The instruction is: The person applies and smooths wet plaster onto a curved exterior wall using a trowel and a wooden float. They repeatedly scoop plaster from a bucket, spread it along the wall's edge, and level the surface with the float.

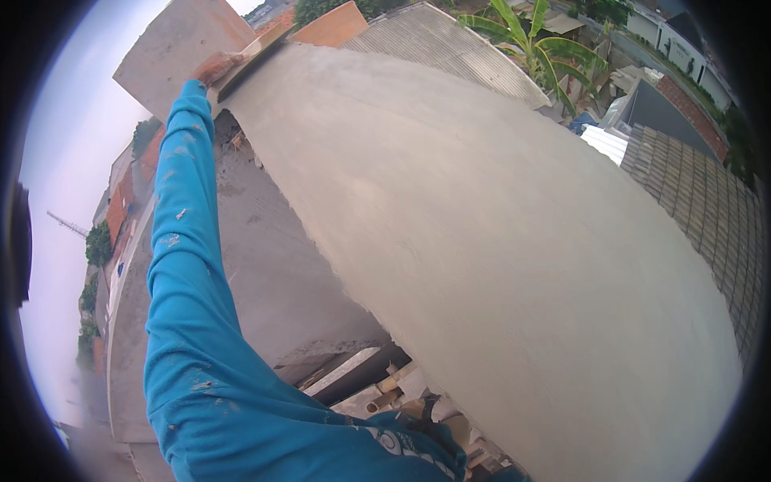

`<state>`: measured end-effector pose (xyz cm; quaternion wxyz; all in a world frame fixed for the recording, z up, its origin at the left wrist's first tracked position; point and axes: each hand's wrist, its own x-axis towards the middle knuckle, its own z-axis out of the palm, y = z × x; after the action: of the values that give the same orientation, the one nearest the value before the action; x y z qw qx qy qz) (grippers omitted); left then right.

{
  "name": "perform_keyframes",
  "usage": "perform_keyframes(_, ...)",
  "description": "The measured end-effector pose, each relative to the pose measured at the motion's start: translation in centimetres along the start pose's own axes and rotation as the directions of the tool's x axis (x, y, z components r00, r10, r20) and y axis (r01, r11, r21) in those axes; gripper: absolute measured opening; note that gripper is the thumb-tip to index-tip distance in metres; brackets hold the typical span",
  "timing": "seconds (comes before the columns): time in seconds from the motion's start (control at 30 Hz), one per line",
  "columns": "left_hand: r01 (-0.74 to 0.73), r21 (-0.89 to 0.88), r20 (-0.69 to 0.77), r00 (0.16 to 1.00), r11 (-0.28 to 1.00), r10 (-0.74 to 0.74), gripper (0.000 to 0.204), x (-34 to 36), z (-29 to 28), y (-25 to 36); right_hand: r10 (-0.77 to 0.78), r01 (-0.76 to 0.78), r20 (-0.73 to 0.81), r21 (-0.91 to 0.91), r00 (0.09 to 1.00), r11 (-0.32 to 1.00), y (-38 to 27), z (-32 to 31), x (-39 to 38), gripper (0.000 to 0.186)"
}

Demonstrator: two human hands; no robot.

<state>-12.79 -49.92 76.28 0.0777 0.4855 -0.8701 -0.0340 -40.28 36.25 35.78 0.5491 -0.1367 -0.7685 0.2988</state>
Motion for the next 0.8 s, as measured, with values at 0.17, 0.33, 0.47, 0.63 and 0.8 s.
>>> perform_keyframes(0.17, -0.034, -0.056, 0.003, 0.999, 0.998, 0.034, 0.059, -2.1, 0.2, 2.3, 0.004, -0.004, 0.009, -0.013, 1.000, 1.000, 0.8, -0.1, 0.0, 0.058)
perform_keyframes(0.33, -0.034, -0.028, -0.006, 0.999, 0.999, 0.033, 0.058, -3.9, 0.1, 4.5, 0.013, -0.013, 0.015, -0.013, 1.000, 1.000, 1.4, -0.1, -0.2, 0.057)
perform_keyframes(0.47, -0.080, -0.049, -0.013, 0.997, 0.996, 0.080, 0.057, -5.1, 0.0, 5.2, 0.022, -0.022, 0.031, -0.010, 0.999, 1.000, 1.9, 0.2, -0.7, 0.057)
perform_keyframes(0.63, -0.098, -0.041, -0.026, 0.995, 0.994, 0.097, 0.055, -7.5, 0.3, 8.4, 0.031, -0.030, 0.042, -0.025, 0.999, 0.999, 2.3, 0.2, -1.3, 0.056)
perform_keyframes(0.8, -0.092, -0.064, -0.016, 0.996, 0.994, 0.092, 0.053, -9.9, 0.6, 10.6, 0.040, -0.038, 0.063, -0.028, 0.997, 0.999, 2.4, 0.4, -2.1, 0.055)
